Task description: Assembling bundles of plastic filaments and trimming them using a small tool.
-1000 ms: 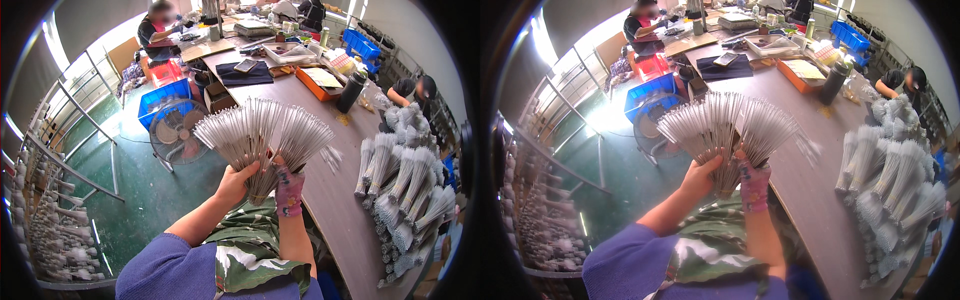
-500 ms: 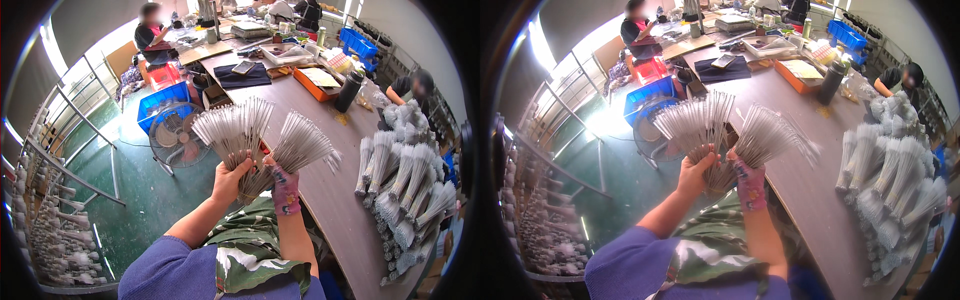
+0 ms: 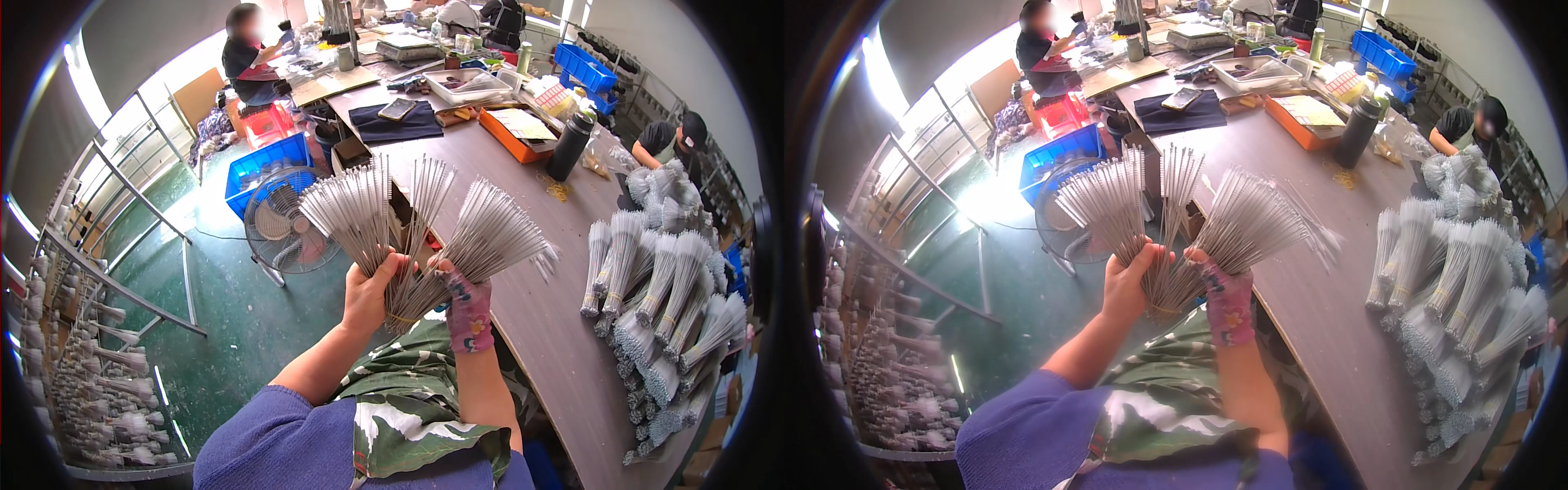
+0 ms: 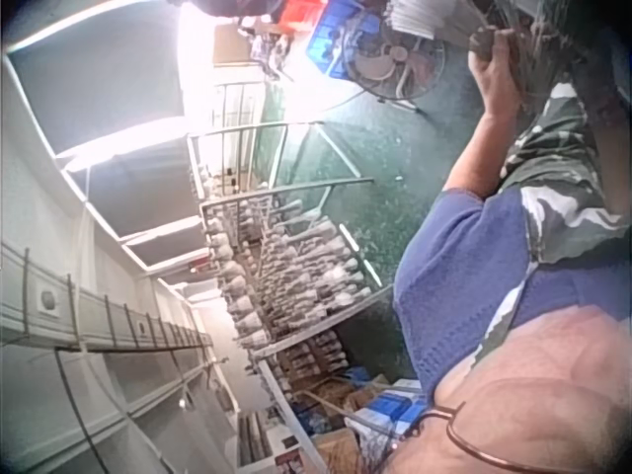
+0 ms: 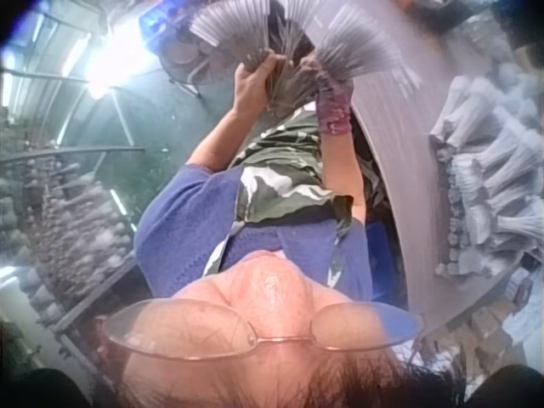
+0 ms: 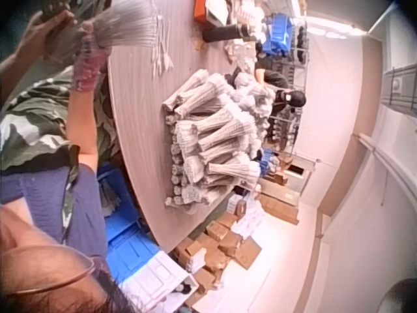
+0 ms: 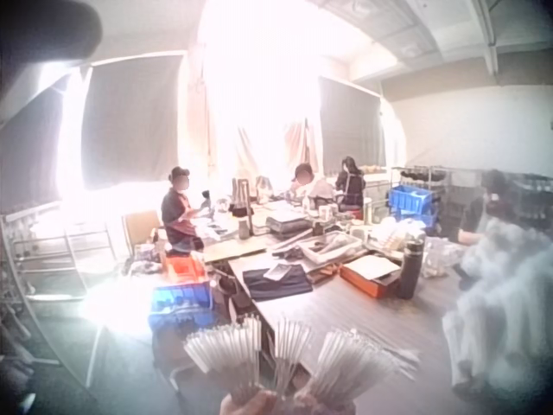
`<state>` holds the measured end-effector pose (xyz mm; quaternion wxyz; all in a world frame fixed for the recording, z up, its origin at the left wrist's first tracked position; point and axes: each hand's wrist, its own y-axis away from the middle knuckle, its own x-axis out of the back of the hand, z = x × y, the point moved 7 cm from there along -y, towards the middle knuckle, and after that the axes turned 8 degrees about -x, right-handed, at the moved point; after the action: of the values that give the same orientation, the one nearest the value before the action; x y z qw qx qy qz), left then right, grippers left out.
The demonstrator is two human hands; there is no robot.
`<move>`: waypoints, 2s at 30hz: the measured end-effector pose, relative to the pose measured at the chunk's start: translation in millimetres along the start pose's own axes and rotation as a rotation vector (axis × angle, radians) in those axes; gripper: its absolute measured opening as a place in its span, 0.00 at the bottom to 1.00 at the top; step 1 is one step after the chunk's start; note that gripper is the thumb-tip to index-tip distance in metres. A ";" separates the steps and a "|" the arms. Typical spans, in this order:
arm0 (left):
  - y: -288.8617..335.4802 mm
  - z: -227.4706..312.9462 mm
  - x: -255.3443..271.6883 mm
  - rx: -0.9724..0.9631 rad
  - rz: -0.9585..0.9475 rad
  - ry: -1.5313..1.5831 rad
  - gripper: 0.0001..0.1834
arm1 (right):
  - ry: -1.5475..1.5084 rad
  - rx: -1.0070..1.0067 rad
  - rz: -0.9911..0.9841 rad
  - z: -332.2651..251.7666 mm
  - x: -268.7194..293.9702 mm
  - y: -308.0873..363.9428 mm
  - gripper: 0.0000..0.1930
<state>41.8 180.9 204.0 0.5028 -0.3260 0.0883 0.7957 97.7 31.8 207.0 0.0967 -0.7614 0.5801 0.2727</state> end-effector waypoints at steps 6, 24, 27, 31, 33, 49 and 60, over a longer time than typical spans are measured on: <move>1.0 3.0 -3.4 -0.011 -0.011 0.003 0.07 | -0.041 0.045 -0.082 -4.1 -3.7 -1.3 0.14; 11.3 -13.2 -10.3 0.109 -0.192 -0.122 0.18 | 0.138 -0.038 -0.306 -7.9 -30.4 -8.2 0.14; 10.3 -7.9 -15.6 0.110 -0.167 -0.075 0.12 | 0.058 -0.011 -0.264 0.5 -22.3 -16.3 0.15; 4.2 -7.3 6.9 0.125 -0.031 -0.055 0.10 | 0.073 0.009 -0.022 0.3 -8.9 -15.5 0.17; 3.3 -9.5 6.5 0.155 -0.053 -0.028 0.09 | 0.033 0.015 -0.042 4.5 -4.8 -18.7 0.17; 12.3 -28.6 -10.6 0.262 -0.244 -0.106 0.17 | 0.095 0.057 -0.167 3.0 -12.1 -17.7 0.12; 5.1 -3.7 -0.2 0.036 -0.003 -0.172 0.13 | 0.002 -0.052 -0.019 10.0 -4.5 -24.8 0.13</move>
<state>39.1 176.6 200.3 0.5154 -0.2472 0.0586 0.8184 117.1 47.8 196.8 0.0788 -0.7695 0.5655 0.2860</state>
